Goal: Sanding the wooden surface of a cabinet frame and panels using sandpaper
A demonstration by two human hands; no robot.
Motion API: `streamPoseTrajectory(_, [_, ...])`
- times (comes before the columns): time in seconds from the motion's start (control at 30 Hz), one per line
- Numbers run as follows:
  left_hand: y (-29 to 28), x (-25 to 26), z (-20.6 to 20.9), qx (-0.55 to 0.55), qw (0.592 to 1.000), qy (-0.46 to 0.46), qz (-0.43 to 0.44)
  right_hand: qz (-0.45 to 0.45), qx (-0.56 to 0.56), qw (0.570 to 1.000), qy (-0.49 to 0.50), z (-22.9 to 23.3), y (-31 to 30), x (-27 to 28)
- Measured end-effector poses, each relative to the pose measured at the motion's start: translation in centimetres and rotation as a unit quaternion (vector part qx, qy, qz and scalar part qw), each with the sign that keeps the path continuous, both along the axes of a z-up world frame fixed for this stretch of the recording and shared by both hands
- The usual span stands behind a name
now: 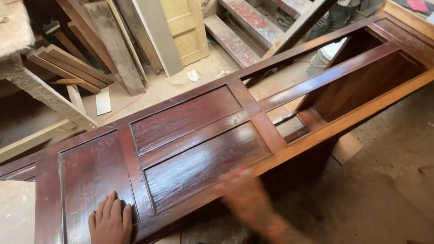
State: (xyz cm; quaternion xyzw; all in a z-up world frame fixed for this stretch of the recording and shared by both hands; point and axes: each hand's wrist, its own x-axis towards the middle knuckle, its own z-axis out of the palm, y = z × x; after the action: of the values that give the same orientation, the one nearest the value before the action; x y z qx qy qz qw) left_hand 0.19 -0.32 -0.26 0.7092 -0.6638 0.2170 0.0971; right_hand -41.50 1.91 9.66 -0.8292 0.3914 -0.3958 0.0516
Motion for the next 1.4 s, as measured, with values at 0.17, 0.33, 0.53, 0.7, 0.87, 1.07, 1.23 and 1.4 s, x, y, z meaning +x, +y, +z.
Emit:
streamPoseTrajectory(0.17, [-0.2, 0.6, -0.2, 0.071, 0.997, 0.031, -0.01, -0.355, -0.082, 0.855, 0.368, -1.3, -2.2, -20.1])
streamPoseTrajectory(0.33, [-0.2, -1.3, 1.9, 0.011, 0.999, 0.021, -0.037, -0.297, -0.057, 0.937, 0.175, -4.4, -2.5, -17.3])
streamPoseTrajectory(0.53, [-0.3, 1.0, 2.3, 0.062, 0.989, 0.094, -0.097, -0.028, -0.009, 0.986, 0.161, -4.9, -1.5, -10.6])
streamPoseTrajectory(0.7, [0.2, 2.1, 3.3, 0.064, 0.986, 0.123, -0.095, -0.029, 0.137, 0.979, 0.146, -1.9, -3.2, -13.0])
streamPoseTrajectory(0.87, [0.5, 2.0, 3.7, 0.048, 0.985, 0.136, -0.095, -0.093, 0.059, 0.994, -0.02, -8.0, 0.3, 1.7])
streamPoseTrajectory(1.07, [0.6, 2.3, 3.7, 0.061, 0.985, 0.139, -0.08, 0.038, 0.058, 0.996, 0.049, -3.9, 0.7, 7.6])
streamPoseTrajectory(1.23, [0.8, 1.8, 4.1, 0.059, 0.986, 0.134, -0.081, -0.087, 0.074, 0.989, 0.094, -4.4, -2.7, -8.8])
streamPoseTrajectory(1.4, [0.3, 2.1, 4.0, 0.092, 0.982, 0.151, -0.062, -0.232, 0.013, 0.972, 0.027, -0.5, -2.9, -6.0])
